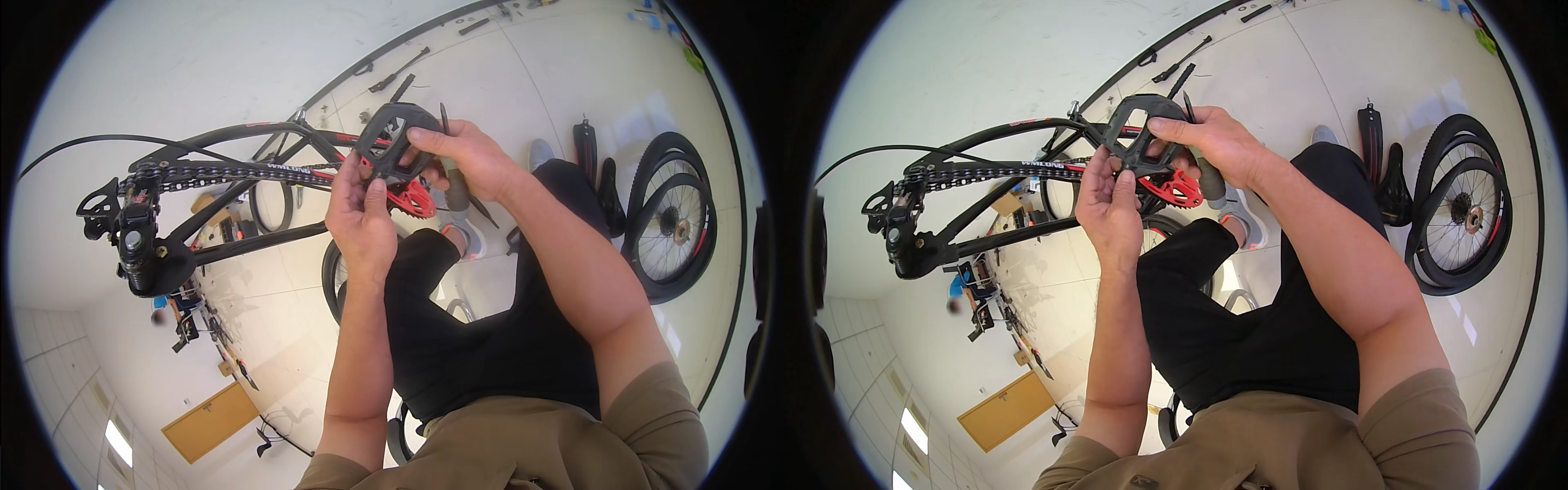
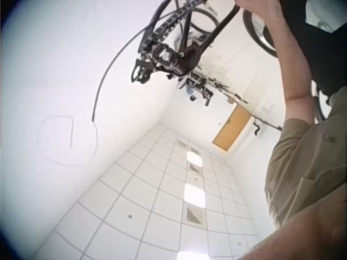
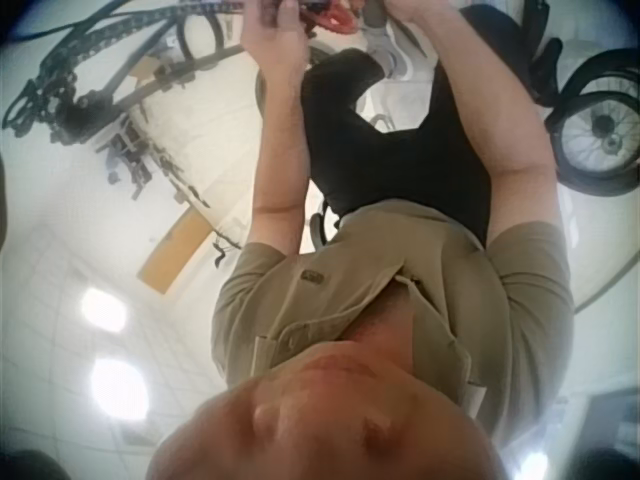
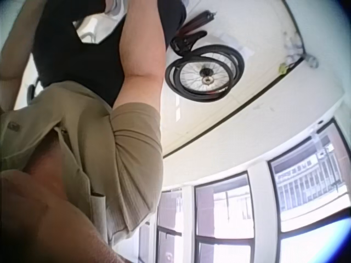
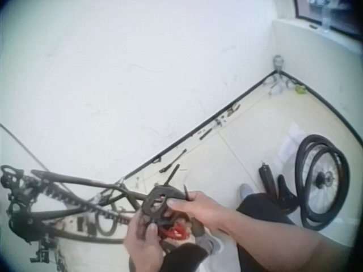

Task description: The person uses a pedal removal tool to loosen and remove a bicycle pedal from the crank arm. They then use a screwdriver to adjust the pedal's internal mechanism before reattaching it to the crank arm.

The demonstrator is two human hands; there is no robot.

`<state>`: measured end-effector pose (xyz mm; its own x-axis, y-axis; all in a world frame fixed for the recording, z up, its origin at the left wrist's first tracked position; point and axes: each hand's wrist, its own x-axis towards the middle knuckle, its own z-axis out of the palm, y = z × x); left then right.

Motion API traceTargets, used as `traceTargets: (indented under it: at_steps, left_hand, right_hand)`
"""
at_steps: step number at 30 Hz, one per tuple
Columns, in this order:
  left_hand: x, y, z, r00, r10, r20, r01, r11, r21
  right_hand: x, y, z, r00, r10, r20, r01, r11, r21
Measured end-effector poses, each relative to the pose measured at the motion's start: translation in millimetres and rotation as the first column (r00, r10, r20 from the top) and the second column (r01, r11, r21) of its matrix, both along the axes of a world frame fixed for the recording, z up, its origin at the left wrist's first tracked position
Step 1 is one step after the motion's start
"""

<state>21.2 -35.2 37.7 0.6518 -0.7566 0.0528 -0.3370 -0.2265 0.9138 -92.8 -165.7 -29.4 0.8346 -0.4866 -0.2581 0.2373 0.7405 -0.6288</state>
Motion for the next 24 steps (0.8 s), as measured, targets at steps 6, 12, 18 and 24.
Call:
traceTargets:
  at_steps: [6,12,18,24]
  left_hand:
    - [-1.6,10.5,-25.5,0.943,0.02,0.332,0.029,0.989,-0.144]
    - [3.4,5.3,-25.8,0.865,0.023,0.501,0.039,0.993,-0.112]
    - [5.7,2.6,-17.4,0.812,-0.048,0.581,0.082,0.996,-0.032]
    - [12.3,0.7,-13.4,0.867,-0.112,0.485,0.122,0.992,0.012]
  right_hand:
    - [3.8,1.6,-2.0,1.0,-0.021,0.014,0.021,0.999,0.025]
    - [1.4,0.8,-1.6,1.0,-0.003,0.03,0.002,0.999,0.032]
    - [0.6,-0.3,-2.4,1.0,-0.012,0.018,0.012,1.0,0.023]
    - [0.3,-0.9,-0.3,1.0,-0.014,0.015,0.014,1.0,0.019]
